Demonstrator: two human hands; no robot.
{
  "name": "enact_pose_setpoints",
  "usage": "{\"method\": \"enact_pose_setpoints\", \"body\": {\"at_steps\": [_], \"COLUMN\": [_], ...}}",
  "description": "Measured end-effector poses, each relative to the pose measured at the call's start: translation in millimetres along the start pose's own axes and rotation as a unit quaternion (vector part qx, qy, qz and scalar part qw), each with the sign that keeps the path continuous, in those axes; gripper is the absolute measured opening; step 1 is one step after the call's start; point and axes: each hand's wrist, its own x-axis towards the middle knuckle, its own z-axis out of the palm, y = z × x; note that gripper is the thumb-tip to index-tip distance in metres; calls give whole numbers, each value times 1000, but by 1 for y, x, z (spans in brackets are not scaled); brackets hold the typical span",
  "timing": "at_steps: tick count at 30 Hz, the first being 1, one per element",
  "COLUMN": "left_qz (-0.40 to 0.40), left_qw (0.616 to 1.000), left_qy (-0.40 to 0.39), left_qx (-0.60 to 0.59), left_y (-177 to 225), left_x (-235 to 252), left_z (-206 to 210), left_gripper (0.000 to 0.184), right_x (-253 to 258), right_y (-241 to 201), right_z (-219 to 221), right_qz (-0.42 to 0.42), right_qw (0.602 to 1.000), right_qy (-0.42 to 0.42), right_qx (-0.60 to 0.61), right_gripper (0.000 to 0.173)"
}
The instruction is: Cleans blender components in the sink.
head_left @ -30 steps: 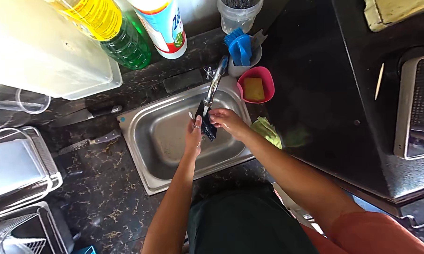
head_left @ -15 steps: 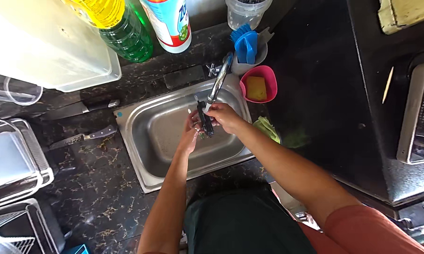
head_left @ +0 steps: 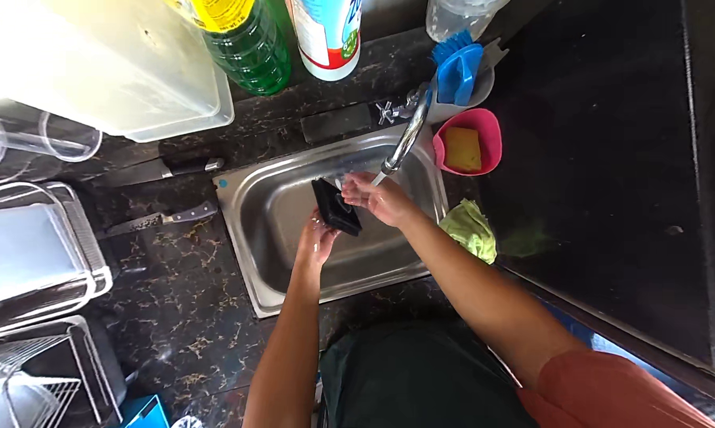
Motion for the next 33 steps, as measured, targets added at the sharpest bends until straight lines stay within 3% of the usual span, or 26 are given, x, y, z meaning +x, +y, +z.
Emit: {"method": "enact_pose_setpoints", "body": {"at_steps": [2, 4, 5, 6, 8, 11, 14, 18, 20, 25, 28, 33], "left_qz": [-44, -91, -110, -122, -143, -171, -180, -169, -167, -184, -158, -126], "left_qw": [999, 996, 994, 993, 990, 985, 983, 981, 979, 972, 976, 970], "left_qy": [3, 4, 5, -1, -3, -3, -5, -47, -41, -20, -2, 34], "left_qx": [11, 11, 6, 2, 1, 10, 25, 83, 111, 148, 148, 206], "left_y": [-10, -17, -19, -20, -19, -12, -6, 0, 7, 18, 10, -4], "left_x": [14, 24, 30, 35, 40, 40, 35, 27, 26, 35, 40, 30], "left_z": [20, 41, 52, 62, 78, 90, 94, 87, 88, 80, 78, 86], "left_gripper": [33, 33, 35, 37, 46, 52, 58, 65, 62, 63, 68, 67], "right_x": [-10, -22, -28, -31, -34, -22, -4, 0, -13, -86, -110, -104], "right_y": [-7, 4, 18, 38, 72, 106, 123, 115, 97, 41, 15, 3], "right_z": [-14, -33, -42, -50, -49, -16, 1, 3, -6, -37, -41, -34], "right_qz": [-41, 0, 43, 92, 167, 107, 90, 165, 199, 297, 201, 34], "right_qw": [989, 950, 934, 923, 902, 840, 790, 789, 808, 910, 925, 912], "right_qy": [126, 279, 305, 295, 199, 149, 153, 88, 35, 127, 135, 123], "right_qx": [-73, -139, -179, -229, -345, -510, -587, -585, -553, -261, -292, -391], "right_gripper": [32, 32, 35, 37, 40, 54, 44, 45, 47, 40, 38, 44]}}
